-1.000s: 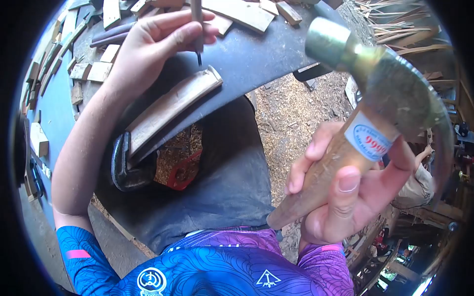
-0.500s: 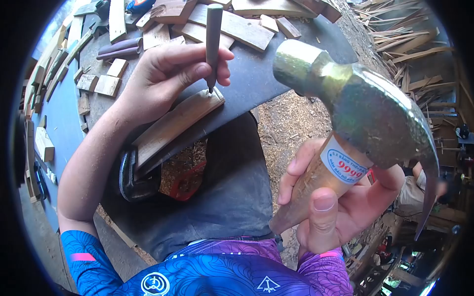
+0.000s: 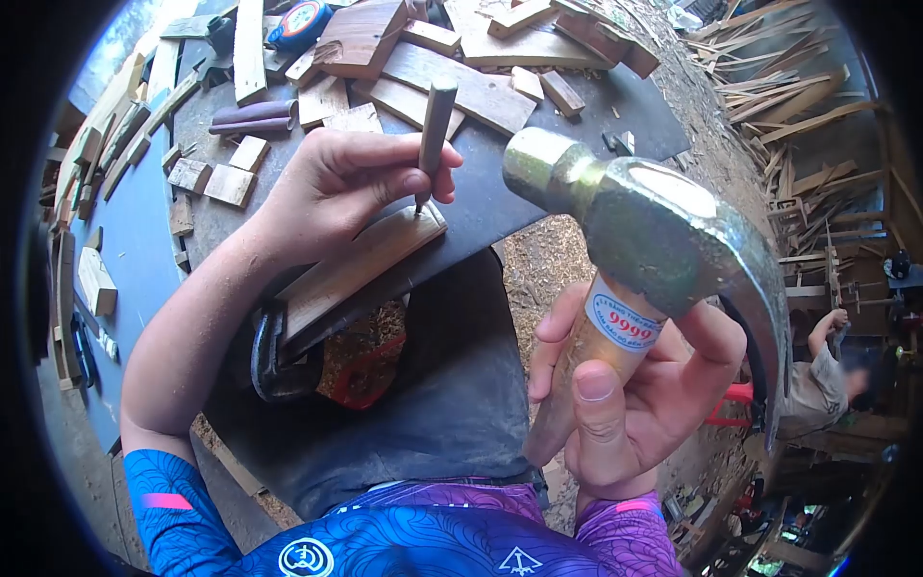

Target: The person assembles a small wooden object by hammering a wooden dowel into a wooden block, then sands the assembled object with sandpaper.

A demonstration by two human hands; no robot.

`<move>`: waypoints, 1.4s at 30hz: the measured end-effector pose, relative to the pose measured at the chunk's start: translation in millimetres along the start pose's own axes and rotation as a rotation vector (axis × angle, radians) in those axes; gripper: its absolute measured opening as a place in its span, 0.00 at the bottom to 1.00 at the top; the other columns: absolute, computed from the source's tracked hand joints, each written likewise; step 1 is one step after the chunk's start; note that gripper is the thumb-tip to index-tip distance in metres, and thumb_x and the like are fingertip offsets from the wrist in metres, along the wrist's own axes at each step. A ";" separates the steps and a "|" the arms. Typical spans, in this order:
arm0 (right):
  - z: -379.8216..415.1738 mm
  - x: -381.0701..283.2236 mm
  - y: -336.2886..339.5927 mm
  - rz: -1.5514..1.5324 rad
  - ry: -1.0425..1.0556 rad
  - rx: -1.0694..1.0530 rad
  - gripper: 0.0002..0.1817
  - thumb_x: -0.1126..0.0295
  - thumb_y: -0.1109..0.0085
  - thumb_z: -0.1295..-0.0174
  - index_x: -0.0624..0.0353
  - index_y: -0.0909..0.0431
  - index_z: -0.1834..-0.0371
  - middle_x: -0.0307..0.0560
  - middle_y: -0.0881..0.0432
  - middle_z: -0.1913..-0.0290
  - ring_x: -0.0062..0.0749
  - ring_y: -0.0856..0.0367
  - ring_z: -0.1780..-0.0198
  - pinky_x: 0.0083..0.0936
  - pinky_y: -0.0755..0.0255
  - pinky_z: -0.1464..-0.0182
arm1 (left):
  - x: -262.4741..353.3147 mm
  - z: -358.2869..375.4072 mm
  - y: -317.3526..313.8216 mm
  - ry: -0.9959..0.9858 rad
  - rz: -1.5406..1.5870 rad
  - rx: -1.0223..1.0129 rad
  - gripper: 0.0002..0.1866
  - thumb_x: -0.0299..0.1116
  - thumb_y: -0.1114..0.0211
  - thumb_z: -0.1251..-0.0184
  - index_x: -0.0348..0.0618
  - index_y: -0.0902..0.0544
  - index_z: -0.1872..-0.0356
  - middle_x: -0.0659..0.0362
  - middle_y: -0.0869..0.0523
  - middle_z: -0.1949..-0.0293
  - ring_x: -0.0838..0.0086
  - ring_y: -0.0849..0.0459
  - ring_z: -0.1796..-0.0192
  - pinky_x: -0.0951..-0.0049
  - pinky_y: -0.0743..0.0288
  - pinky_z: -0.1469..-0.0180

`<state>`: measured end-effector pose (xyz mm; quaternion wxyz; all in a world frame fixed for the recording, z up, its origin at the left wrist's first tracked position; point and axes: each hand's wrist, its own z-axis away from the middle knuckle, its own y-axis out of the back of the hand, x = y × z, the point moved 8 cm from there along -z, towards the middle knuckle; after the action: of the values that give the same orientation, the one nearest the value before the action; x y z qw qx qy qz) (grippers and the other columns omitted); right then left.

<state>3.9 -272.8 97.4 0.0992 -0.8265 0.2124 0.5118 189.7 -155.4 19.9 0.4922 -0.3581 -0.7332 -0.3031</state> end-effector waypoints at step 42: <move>0.7 -22.9 -14.5 0.351 0.067 -0.055 0.27 0.67 0.44 0.25 0.55 0.39 0.25 0.62 0.24 0.65 0.26 0.28 0.81 0.15 0.34 0.83 | 11.1 5.7 -7.4 -0.203 -0.205 -0.020 0.16 0.19 0.29 0.33 0.41 0.10 0.45 0.54 0.05 0.59 0.75 0.07 0.54 0.73 0.15 0.46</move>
<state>1.1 -253.8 116.6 -0.0214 -0.7956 0.3424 0.4993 177.8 -152.5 27.8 0.3784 -0.3150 -0.8088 -0.3215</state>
